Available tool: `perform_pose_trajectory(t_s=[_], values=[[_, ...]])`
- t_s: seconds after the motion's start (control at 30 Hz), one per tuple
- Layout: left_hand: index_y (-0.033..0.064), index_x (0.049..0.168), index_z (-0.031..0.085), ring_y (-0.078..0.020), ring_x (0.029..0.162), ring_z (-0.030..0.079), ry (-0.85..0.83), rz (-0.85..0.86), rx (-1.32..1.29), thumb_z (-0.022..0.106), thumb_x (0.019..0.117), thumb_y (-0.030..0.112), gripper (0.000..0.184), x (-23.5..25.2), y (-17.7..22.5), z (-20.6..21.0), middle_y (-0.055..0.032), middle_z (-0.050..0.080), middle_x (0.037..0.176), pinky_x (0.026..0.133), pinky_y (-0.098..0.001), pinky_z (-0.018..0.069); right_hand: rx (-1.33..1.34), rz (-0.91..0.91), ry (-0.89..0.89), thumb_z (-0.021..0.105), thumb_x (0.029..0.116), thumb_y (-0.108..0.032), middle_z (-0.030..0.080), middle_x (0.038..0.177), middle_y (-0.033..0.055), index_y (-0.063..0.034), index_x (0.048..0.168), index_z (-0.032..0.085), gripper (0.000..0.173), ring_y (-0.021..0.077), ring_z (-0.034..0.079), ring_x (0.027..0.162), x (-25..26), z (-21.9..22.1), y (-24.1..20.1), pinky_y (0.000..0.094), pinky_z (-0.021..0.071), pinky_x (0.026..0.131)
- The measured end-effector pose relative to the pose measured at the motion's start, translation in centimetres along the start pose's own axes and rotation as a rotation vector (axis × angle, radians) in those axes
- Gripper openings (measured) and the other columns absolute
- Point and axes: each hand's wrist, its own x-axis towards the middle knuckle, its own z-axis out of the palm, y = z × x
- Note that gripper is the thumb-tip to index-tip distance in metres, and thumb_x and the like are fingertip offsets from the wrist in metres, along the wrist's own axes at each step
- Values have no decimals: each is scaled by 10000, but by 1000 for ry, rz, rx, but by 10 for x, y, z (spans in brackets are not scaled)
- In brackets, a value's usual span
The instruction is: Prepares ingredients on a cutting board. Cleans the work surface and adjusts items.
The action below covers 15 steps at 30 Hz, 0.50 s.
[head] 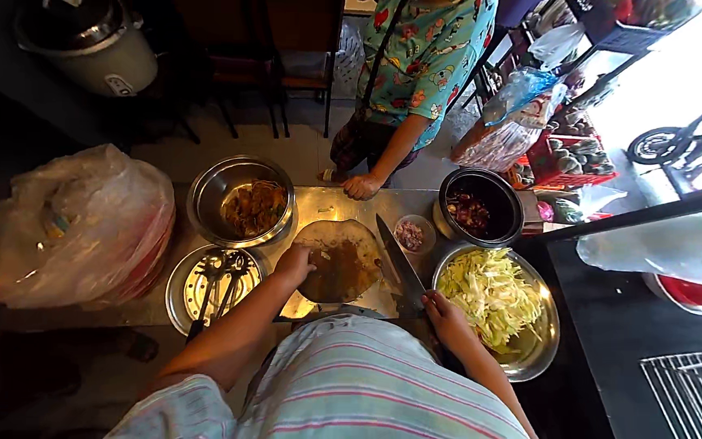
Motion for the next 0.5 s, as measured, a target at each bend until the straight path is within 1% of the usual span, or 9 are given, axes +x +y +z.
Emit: perform_pose_trajectory(t_s=[0.1, 0.17, 0.27, 0.33, 0.4, 0.5], values=[[-35, 1249, 669, -380, 1308, 569, 21, 25, -1, 643, 1011, 159, 308, 3, -1, 7, -248, 619, 1331, 1140, -511, 432, -65, -26, -18, 396, 1134, -283, 612, 735, 71, -49, 1338, 552, 348, 160, 604, 541, 4, 6, -8, 346, 549, 529], [-42, 1242, 670, -375, 1331, 552, 2, 16, 24, 590, 1039, 138, 283, 3, 3, 9, -246, 617, 1338, 1156, -499, 414, -94, -43, -23, 399, 1133, -290, 618, 753, 77, -54, 1330, 560, 347, 166, 614, 564, 5, 7, -11, 354, 551, 550], [-65, 1289, 632, -403, 1363, 523, -63, -9, 82, 529, 1059, 126, 316, 6, 7, 11, -268, 573, 1398, 1162, -533, 405, -108, -75, -31, 392, 1132, -296, 613, 743, 68, -54, 1285, 565, 335, 162, 615, 557, 9, 8, -6, 352, 555, 550], [-83, 1304, 612, -423, 1361, 522, -80, 20, 90, 515, 1063, 132, 338, 8, 18, 11, -284, 563, 1406, 1155, -554, 407, -84, -56, -36, 383, 1135, -290, 600, 739, 64, -52, 1279, 557, 328, 160, 605, 553, 9, 8, -3, 347, 548, 547], [-76, 1297, 609, -395, 1326, 557, -23, 152, -5, 497, 1082, 162, 339, 14, 46, 6, -269, 592, 1365, 1148, -527, 423, -34, -7, -5, 375, 1139, -284, 598, 738, 66, -41, 1309, 539, 338, 157, 606, 549, 6, 5, -3, 339, 550, 539], [-63, 1264, 633, -353, 1277, 595, 44, 343, -156, 493, 1092, 186, 334, 31, 120, -3, -245, 625, 1312, 1135, -475, 443, -27, 59, 92, 371, 1140, -296, 619, 763, 94, -42, 1375, 523, 378, 191, 631, 576, 3, -1, -1, 378, 568, 568]])
